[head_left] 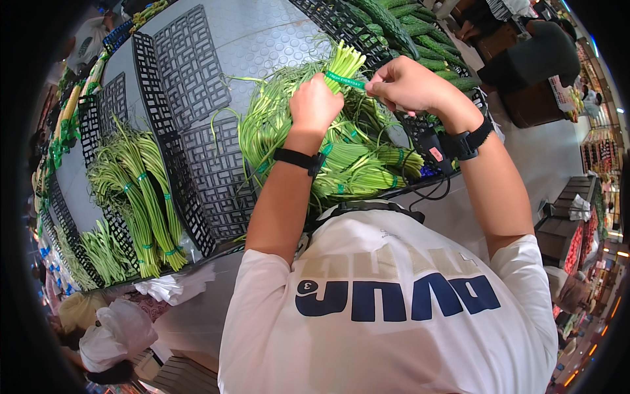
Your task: The person bundles long green vegetables by hand using plastic ties, wrapping the ties around the stems and tightening them.
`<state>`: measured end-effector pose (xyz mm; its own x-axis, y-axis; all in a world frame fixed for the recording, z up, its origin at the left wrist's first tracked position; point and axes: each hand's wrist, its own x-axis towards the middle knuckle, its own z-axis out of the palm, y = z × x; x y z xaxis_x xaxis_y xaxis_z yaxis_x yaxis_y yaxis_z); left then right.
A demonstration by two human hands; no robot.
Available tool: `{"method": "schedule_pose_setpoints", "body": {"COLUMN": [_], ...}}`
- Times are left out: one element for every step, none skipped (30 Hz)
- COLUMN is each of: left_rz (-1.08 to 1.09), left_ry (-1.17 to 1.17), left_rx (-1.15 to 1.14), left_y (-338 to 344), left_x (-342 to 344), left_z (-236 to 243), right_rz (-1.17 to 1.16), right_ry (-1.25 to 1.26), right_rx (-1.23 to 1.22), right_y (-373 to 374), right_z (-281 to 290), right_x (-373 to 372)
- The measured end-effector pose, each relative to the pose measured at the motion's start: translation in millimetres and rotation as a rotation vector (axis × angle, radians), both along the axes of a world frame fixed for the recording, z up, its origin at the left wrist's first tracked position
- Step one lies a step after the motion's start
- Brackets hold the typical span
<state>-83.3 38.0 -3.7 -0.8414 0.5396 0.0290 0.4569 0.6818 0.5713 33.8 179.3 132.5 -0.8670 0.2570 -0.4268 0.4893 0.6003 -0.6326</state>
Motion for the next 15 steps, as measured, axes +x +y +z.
{"method": "schedule_pose_setpoints", "body": {"left_rz": [0.013, 0.005, 0.012, 0.019, 0.016, 0.012, 0.009, 0.012, 0.003, -0.007, -0.008, -0.033, -0.059, -0.07, -0.073], "left_ry": [-0.013, -0.012, -0.017, -0.023, -0.023, -0.046, -0.07, -0.062, -0.079, -0.096, -0.09, -0.135, -0.182, -0.228, -0.227], "left_rx": [0.031, 0.028, 0.062, 0.096, 0.097, 0.104, 0.111, 0.109, 0.144, 0.179, 0.172, 0.221, 0.27, 0.312, 0.309], "left_y": [-1.2, -1.8, -3.5, -5.1, -5.8, -6.3, -6.1, -7.9, -9.4, -10.6, -11.3, -11.7, -12.7, -15.0, -15.7], "left_x": [-0.9, -0.5, -1.4, -2.3, -2.7, -3.1, -2.9, -4.9, -6.8, -9.0, -9.5, -8.8, -8.7, -8.4, -10.2], "left_z": [-1.1, 1.2, 3.7, 6.2, 8.3, 10.0, 10.8, 10.7, 9.2, 8.8, 11.2, 13.6, 15.7, 15.2, 12.2], "right_rz": [-0.004, -0.004, -0.003, -0.053, -0.057, -0.06, -0.064, -0.06, -0.066, -0.072, -0.074, -0.084, -0.095, -0.081, -0.083], "right_ry": [0.004, 0.026, 0.047, 0.057, 0.057, 0.059, 0.06, 0.067, 0.08, 0.093, 0.1, 0.122, 0.143, 0.129, 0.13], "right_rx": [-0.007, 0.027, 0.061, 0.017, 0.018, 0.012, 0.007, 0.004, -0.004, -0.011, -0.018, -0.018, -0.017, -0.025, -0.028], "right_y": [-2.6, -2.7, -1.5, 2.2, 4.2, 5.8, 6.6, 5.5, 4.7, 4.6, 6.3, 8.8, 10.1, 9.2, 8.9], "right_z": [-1.8, -3.8, -6.3, -13.5, -16.3, -18.4, -20.0, -21.1, -21.8, -22.5, -25.7, -29.0, -30.9, -27.7, -28.4], "right_x": [-1.2, -1.2, -1.0, -0.7, -0.6, -0.4, 0.4, -0.8, -1.1, -1.5, -1.5, -1.3, -1.8, -1.5, -2.3]}}
